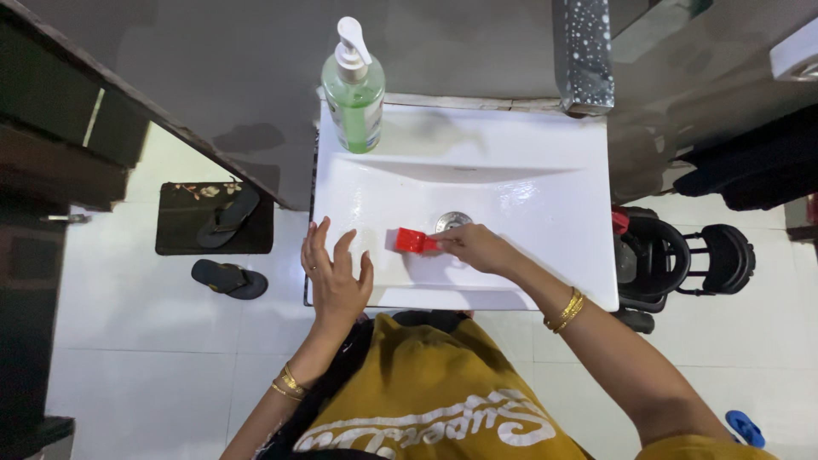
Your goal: The person scrubs a white bathroom sink using a red brush and green liquid soap. They apply the soap to the sink basin and scrub the surface, the drain, and the faucet. The person then rinses the sink and the brush with water from the tap.
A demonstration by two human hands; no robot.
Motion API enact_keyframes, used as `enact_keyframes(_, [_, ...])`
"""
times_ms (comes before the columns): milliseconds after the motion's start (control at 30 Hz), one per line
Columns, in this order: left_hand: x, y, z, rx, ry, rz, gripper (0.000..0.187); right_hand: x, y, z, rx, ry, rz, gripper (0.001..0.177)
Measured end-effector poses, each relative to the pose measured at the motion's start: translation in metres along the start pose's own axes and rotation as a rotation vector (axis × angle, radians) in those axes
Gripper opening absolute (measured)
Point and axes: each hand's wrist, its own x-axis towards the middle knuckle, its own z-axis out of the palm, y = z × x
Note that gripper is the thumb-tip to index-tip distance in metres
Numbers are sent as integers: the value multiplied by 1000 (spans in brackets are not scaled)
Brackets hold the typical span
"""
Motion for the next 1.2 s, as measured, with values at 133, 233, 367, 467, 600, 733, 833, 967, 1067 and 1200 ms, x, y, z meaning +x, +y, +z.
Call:
enact_keyframes(133, [0, 0, -1, -10, 26, 13, 45, 4, -1, -29, -101, 160, 294, 33])
enact_keyframes(233, [0, 1, -1, -11, 31, -3, 45, -34, 27, -63, -362, 426, 191, 30])
enact_keyframes(367, [-2, 1, 1, -15, 43, -6, 42, -48, 57, -58, -344, 456, 412, 28])
enact_keyframes(467, [-2, -1, 0, -19, 41, -5, 41, 3, 36, 0, -252, 410, 328, 30])
enact_keyframes(600, [-2, -2, 1, -39, 33, 1, 41, 17, -43, 23, 142, 166, 216, 37])
enact_keyframes(733, [-4, -4, 3, -29, 42, 7, 40, -25, -28, -31, 104, -460, 178, 37])
enact_keyframes(833, [-6, -6, 2, -30, 33, 26, 39, -72, 12, -86, -4, -472, 335, 39])
enact_keyframes(967, [-6, -6, 1, -33, 12, 26, 37, -90, 38, -134, -181, -528, 498, 29])
enact_keyframes(1067, [-5, -5, 2, -31, 23, 39, 36, -59, 34, -106, -255, -581, 307, 44])
enact_keyframes(1200, [-6, -5, 1, -19, 32, 22, 37, 5, -20, -6, 185, -346, -465, 36])
